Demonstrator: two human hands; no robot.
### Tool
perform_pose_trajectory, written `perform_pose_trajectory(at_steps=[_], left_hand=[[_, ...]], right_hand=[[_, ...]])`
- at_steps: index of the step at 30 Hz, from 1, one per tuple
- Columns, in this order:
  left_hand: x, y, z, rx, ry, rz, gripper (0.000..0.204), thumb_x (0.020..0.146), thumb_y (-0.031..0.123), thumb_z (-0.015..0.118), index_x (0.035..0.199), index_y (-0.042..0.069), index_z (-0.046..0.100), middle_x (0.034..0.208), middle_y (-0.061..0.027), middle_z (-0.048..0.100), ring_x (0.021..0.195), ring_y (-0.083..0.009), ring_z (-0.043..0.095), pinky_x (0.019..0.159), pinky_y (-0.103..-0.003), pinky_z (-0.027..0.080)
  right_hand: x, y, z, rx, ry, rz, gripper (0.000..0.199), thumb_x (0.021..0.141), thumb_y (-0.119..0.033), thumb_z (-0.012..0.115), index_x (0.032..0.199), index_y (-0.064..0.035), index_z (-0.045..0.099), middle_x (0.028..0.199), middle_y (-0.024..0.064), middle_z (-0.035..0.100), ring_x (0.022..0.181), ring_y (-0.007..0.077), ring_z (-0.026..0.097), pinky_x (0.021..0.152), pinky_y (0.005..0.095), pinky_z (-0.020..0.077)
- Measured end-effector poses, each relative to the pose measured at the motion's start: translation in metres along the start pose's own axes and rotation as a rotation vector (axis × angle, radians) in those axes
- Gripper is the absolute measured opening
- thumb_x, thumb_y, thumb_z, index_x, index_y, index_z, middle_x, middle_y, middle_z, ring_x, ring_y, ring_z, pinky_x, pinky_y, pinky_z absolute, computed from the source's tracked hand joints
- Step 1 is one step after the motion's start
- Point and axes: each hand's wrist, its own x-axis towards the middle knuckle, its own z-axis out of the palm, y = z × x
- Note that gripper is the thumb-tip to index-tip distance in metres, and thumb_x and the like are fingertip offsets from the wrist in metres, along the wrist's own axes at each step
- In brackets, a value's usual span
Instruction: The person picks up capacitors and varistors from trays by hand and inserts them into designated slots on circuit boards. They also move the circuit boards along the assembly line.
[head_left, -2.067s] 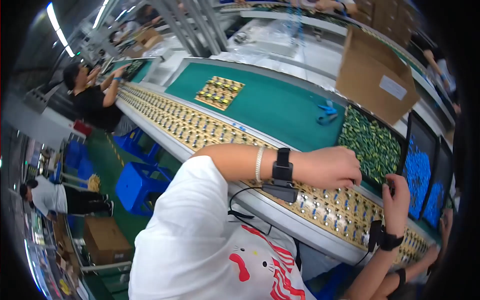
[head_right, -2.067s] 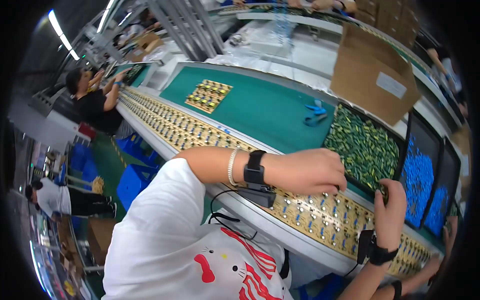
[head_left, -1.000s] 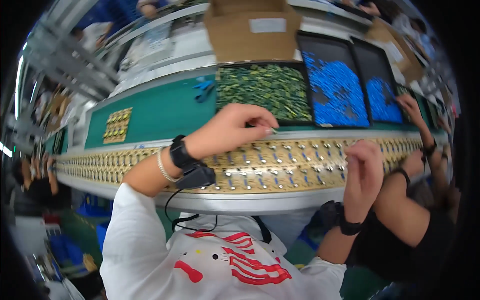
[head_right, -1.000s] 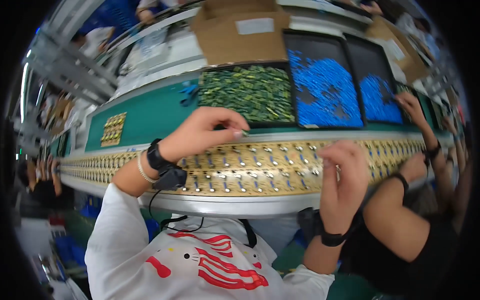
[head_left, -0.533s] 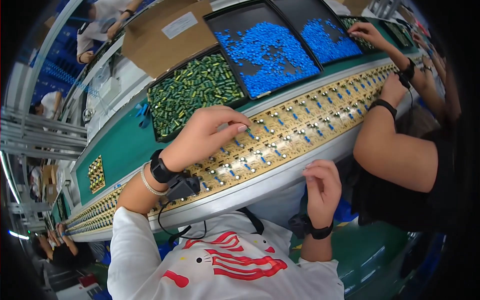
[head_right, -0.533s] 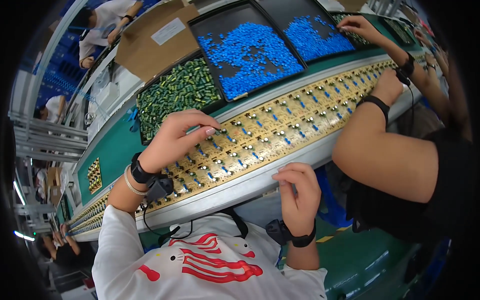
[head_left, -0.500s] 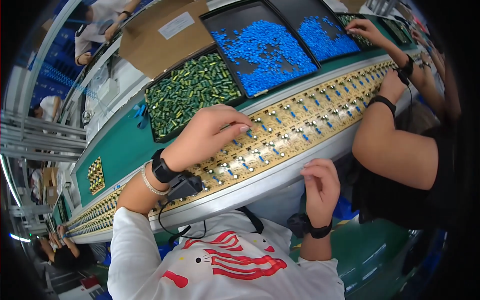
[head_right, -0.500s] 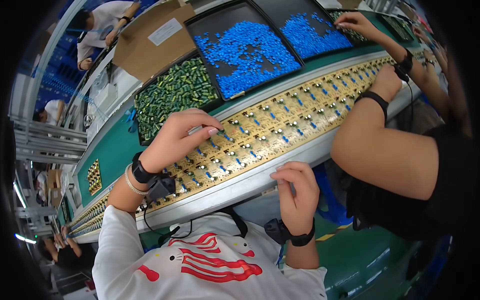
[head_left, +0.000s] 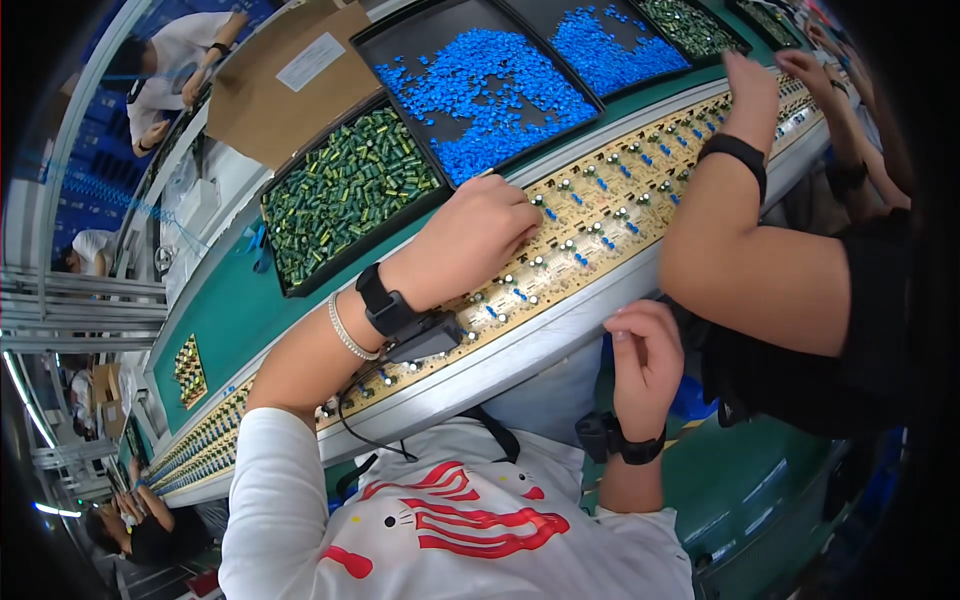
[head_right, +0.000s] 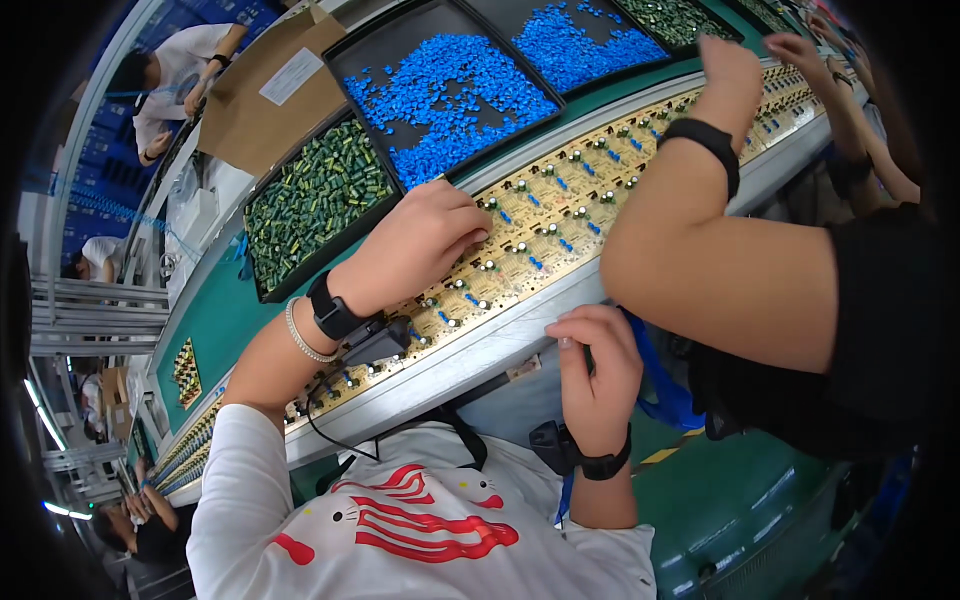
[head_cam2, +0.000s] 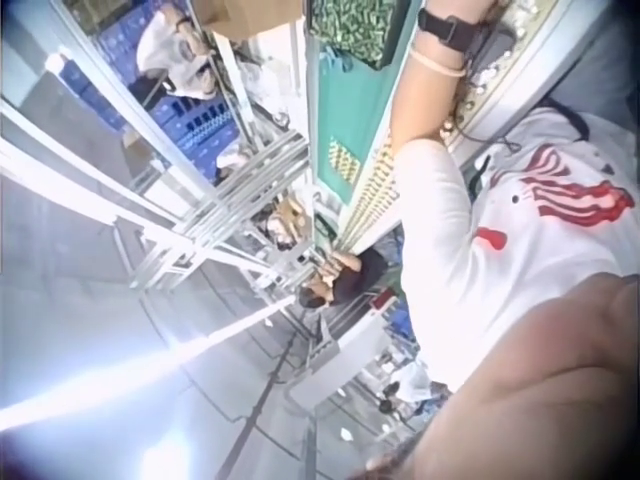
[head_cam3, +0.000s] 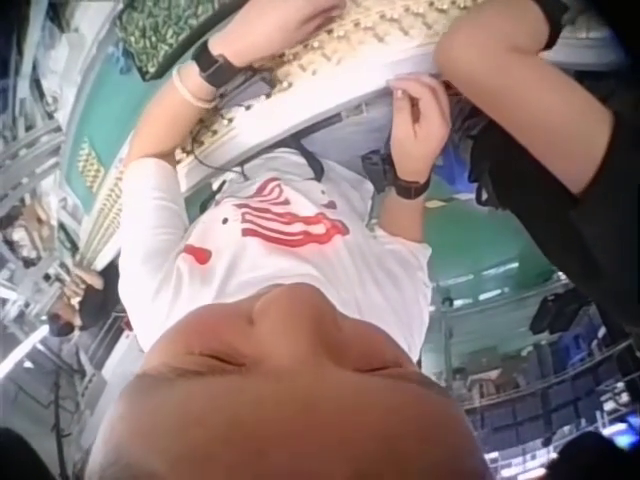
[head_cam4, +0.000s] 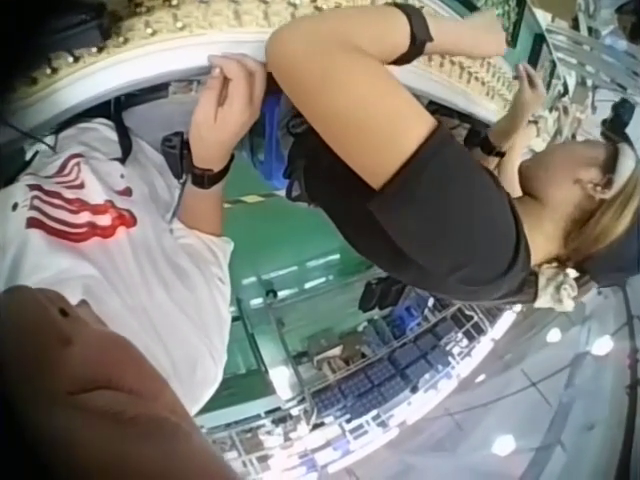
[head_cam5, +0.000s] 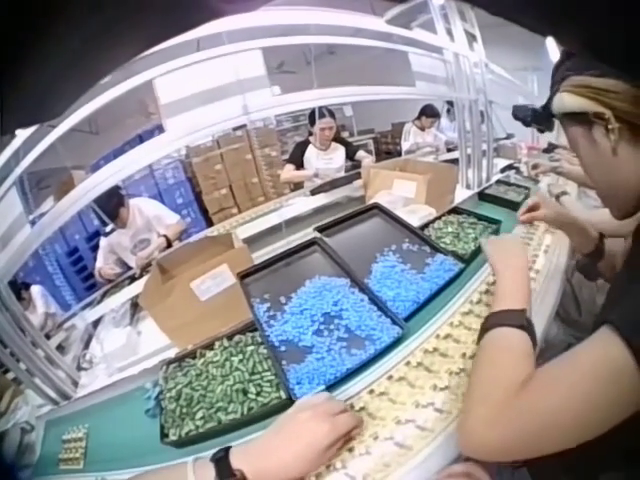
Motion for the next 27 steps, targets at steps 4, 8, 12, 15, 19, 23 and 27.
perform_pose_trajectory(at_steps=[4, 8, 12, 15, 19, 23, 27], left_hand=[[0.004, -0.005, 0.003, 0.008, -0.04, -0.003, 0.011, 0.084, 0.006, 0.069, 0.095, 0.004, 0.069, 0.088, -0.0115, 0.064, 0.09, -0.0332, 0.059, 0.083, -0.043, 0.048], [0.006, -0.005, 0.002, 0.02, -0.064, -0.015, 0.01, 0.085, 0.008, 0.069, 0.094, 0.004, 0.069, 0.088, -0.012, 0.064, 0.09, -0.0333, 0.059, 0.084, -0.043, 0.048], [0.007, -0.006, 0.003, 0.0, -0.058, -0.005, 0.009, 0.085, 0.009, 0.069, 0.092, 0.003, 0.069, 0.087, -0.0124, 0.063, 0.089, -0.0333, 0.059, 0.083, -0.043, 0.048], [0.008, -0.004, 0.003, 0.039, -0.069, 0.008, 0.009, 0.084, 0.01, 0.069, 0.09, 0.003, 0.069, 0.084, -0.012, 0.062, 0.088, -0.0327, 0.059, 0.081, -0.042, 0.048], [0.007, 0.0, 0.003, 0.178, -0.085, 0.068, 0.008, 0.084, 0.011, 0.07, 0.087, 0.004, 0.068, 0.082, -0.0105, 0.061, 0.084, -0.0306, 0.058, 0.079, -0.042, 0.048], [0.004, 0.002, 0.003, 0.203, -0.037, 0.081, 0.008, 0.084, 0.011, 0.069, 0.086, 0.004, 0.067, 0.081, -0.0098, 0.061, 0.083, -0.0296, 0.058, 0.078, -0.041, 0.048], [0.002, 0.004, 0.004, 0.218, -0.01, 0.088, 0.009, 0.083, 0.012, 0.068, 0.08, 0.004, 0.065, 0.08, -0.0092, 0.06, 0.083, -0.0288, 0.058, 0.078, -0.04, 0.047]], right_hand=[[-0.001, 0.003, 0.001, -0.013, -0.015, 0.011, 0.016, 0.084, 0.012, 0.061, 0.092, -0.0002, 0.069, 0.095, 0.0123, 0.063, 0.087, 0.025, 0.063, 0.078, 0.0309, 0.0495], [-0.003, 0.011, -0.001, -0.002, -0.057, -0.004, 0.009, 0.092, 0.008, 0.059, 0.095, 0.0021, 0.066, 0.102, 0.0108, 0.059, 0.092, 0.0172, 0.059, 0.079, 0.0248, 0.0469], [-0.002, 0.008, -0.002, -0.03, -0.061, -0.005, 0.01, 0.092, 0.008, 0.058, 0.095, 0.0022, 0.066, 0.102, 0.0107, 0.059, 0.091, 0.0172, 0.059, 0.079, 0.0248, 0.0468], [0.0, 0.009, -0.003, -0.031, -0.067, -0.021, 0.011, 0.092, 0.008, 0.058, 0.096, 0.0022, 0.066, 0.102, 0.0107, 0.059, 0.091, 0.0173, 0.059, 0.079, 0.0251, 0.0469], [-0.001, 0.008, -0.004, -0.029, -0.067, -0.015, 0.011, 0.092, 0.008, 0.058, 0.096, 0.0021, 0.066, 0.102, 0.0106, 0.059, 0.091, 0.0173, 0.059, 0.079, 0.0253, 0.0469], [0.0, 0.005, 0.0, -0.037, -0.036, -0.001, 0.014, 0.088, 0.01, 0.059, 0.094, 0.0007, 0.067, 0.098, 0.011, 0.061, 0.088, 0.0211, 0.061, 0.078, 0.0283, 0.0481], [0.0, 0.005, 0.002, -0.048, -0.012, 0.022, 0.016, 0.085, 0.011, 0.061, 0.093, -0.0004, 0.068, 0.094, 0.0112, 0.063, 0.086, 0.0237, 0.062, 0.078, 0.0304, 0.0492]])
